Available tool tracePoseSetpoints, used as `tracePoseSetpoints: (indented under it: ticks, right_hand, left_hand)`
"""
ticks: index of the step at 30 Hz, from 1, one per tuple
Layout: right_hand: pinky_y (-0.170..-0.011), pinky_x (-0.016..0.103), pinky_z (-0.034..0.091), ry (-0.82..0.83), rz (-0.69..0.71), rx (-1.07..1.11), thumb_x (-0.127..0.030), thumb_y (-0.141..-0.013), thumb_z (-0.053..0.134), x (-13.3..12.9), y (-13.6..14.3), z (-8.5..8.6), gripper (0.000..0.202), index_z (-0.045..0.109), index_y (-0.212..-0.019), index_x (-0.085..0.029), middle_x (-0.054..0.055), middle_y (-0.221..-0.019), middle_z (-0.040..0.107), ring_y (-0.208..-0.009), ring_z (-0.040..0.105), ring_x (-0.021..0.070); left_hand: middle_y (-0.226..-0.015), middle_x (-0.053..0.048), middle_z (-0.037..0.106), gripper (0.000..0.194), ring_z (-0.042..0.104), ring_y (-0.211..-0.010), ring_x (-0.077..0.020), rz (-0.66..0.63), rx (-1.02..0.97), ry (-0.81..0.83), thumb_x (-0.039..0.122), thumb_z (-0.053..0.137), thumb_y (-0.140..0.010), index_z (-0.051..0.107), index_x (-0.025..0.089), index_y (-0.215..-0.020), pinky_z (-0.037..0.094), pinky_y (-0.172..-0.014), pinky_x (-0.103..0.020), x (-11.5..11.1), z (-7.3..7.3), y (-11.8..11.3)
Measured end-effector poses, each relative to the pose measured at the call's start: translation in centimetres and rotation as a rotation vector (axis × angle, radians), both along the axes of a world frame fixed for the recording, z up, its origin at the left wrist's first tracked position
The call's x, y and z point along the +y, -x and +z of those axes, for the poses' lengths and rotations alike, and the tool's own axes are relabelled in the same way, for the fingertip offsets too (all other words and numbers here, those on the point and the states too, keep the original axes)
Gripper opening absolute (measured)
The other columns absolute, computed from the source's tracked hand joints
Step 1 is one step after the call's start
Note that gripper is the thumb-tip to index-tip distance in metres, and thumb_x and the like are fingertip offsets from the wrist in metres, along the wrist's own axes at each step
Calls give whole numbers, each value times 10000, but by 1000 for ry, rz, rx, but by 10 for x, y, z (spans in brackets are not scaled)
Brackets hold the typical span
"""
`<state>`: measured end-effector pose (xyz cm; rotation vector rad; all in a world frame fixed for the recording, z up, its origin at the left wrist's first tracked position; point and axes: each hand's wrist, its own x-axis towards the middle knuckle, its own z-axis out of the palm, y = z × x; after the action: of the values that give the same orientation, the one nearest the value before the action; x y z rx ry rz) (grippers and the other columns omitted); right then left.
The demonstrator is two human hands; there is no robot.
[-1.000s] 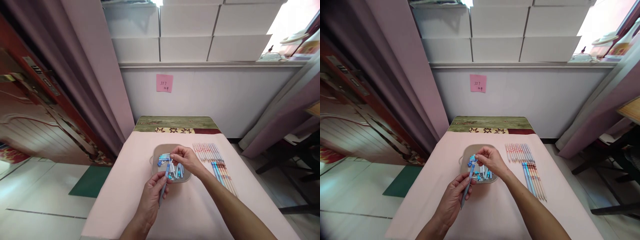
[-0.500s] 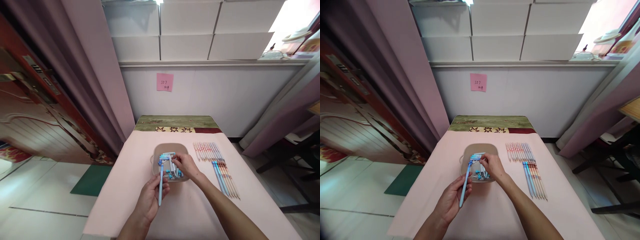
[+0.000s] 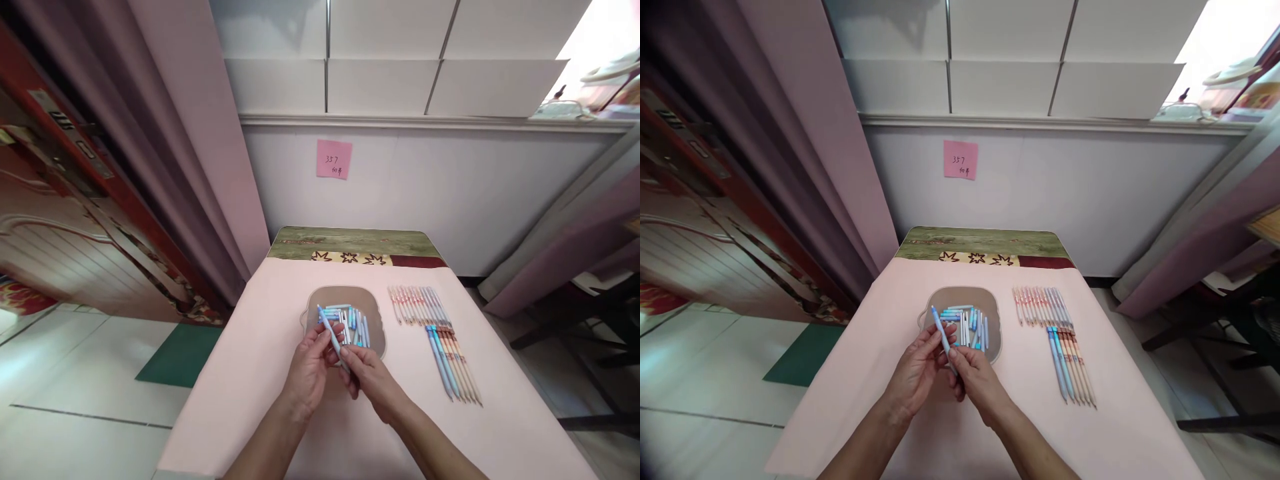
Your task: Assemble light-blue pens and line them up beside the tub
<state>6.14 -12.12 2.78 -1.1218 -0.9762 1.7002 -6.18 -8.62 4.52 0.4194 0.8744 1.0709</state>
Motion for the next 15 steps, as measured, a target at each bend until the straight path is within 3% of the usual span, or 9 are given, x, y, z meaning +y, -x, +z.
tracePoseSetpoints:
  ticks: [3, 6, 8, 12, 15]
  right_hand:
    - [-374, 186, 186, 79, -9, 36, -593, -792, 562, 4, -10, 4, 466, 626, -800, -131, -83, -471, 359, -379, 261, 42]
    - [-380, 196, 180, 99, 24, -18, -607, -792, 542, 7, -15, 4, 476, 624, -773, -138, -89, -461, 322, -376, 236, 45]
    - [-399, 203, 236, 0, 4, -187, -580, -785, 559, 7, -17, 4, 420, 593, -726, -165, -77, -451, 363, -385, 302, 64]
    - [-476, 223, 333, -290, -168, -649, -479, -717, 668, 8, -16, 8, 306, 528, -676, -211, -32, -536, 520, -491, 460, 114]
    - [-463, 223, 358, -277, -146, -636, -545, -796, 562, 11, -16, 9, 330, 555, -808, -215, -24, -567, 570, -467, 502, 120]
  left_hand:
    - [-1028, -133, 703, 269, 649, -912, -190, -105, -47, -9, 220, 683, -776, 672, 125, -1028, 517, -730, -261, 6, -7, 3]
    - [-942, -120, 720, 239, 656, -901, -185, -52, -55, 13, 170, 719, -735, 693, 108, -964, 517, -766, -255, 10, -14, 6]
    - [-860, -97, 725, 199, 667, -844, -167, 43, -36, 25, 136, 749, -693, 705, 99, -883, 516, -775, -233, 11, -17, 6]
    - [-835, -82, 724, 147, 677, -821, -162, 166, -36, 60, 116, 750, -686, 704, 103, -825, 521, -798, -225, 9, -16, 1]
    - [-879, -96, 724, 109, 675, -858, -173, 189, -43, 87, 113, 705, -738, 701, 109, -847, 530, -814, -245, 8, -14, -2]
